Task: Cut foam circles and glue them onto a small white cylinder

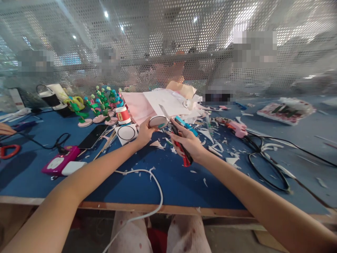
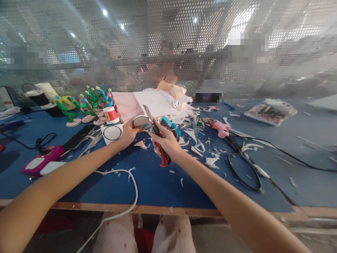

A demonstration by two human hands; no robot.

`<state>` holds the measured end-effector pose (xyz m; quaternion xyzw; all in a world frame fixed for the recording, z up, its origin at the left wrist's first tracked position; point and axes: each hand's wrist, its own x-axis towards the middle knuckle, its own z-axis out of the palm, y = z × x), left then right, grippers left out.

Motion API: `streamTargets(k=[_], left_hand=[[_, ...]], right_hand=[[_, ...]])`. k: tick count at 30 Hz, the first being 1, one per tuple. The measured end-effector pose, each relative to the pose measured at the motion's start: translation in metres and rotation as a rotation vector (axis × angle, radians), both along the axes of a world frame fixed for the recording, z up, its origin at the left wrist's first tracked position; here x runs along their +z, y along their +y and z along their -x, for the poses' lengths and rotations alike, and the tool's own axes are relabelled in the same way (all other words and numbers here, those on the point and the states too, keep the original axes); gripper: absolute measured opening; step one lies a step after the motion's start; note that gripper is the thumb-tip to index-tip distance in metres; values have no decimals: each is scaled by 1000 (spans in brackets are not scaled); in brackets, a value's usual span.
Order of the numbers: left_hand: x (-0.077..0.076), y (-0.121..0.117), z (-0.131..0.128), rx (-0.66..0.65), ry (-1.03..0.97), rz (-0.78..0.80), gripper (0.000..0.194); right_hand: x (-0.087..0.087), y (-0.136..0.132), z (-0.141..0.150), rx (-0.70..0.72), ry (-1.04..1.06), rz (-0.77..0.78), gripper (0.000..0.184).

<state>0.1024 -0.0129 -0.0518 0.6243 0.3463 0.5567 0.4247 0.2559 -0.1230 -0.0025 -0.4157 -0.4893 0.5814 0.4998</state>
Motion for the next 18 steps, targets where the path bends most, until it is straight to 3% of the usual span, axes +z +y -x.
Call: streamTargets(k=[6, 13, 18], left_hand=[[-1, 2, -1, 2, 1, 16, 26], [1, -3, 0, 3, 141, -87, 14], [0, -2, 0, 31, 53, -33, 27]], right_hand=[[-2, 0, -1, 23, -6, -12, 87], [-3, -1, 1, 53, -33, -47, 89], [-2, -1, 2, -57, -46, -47, 88]])
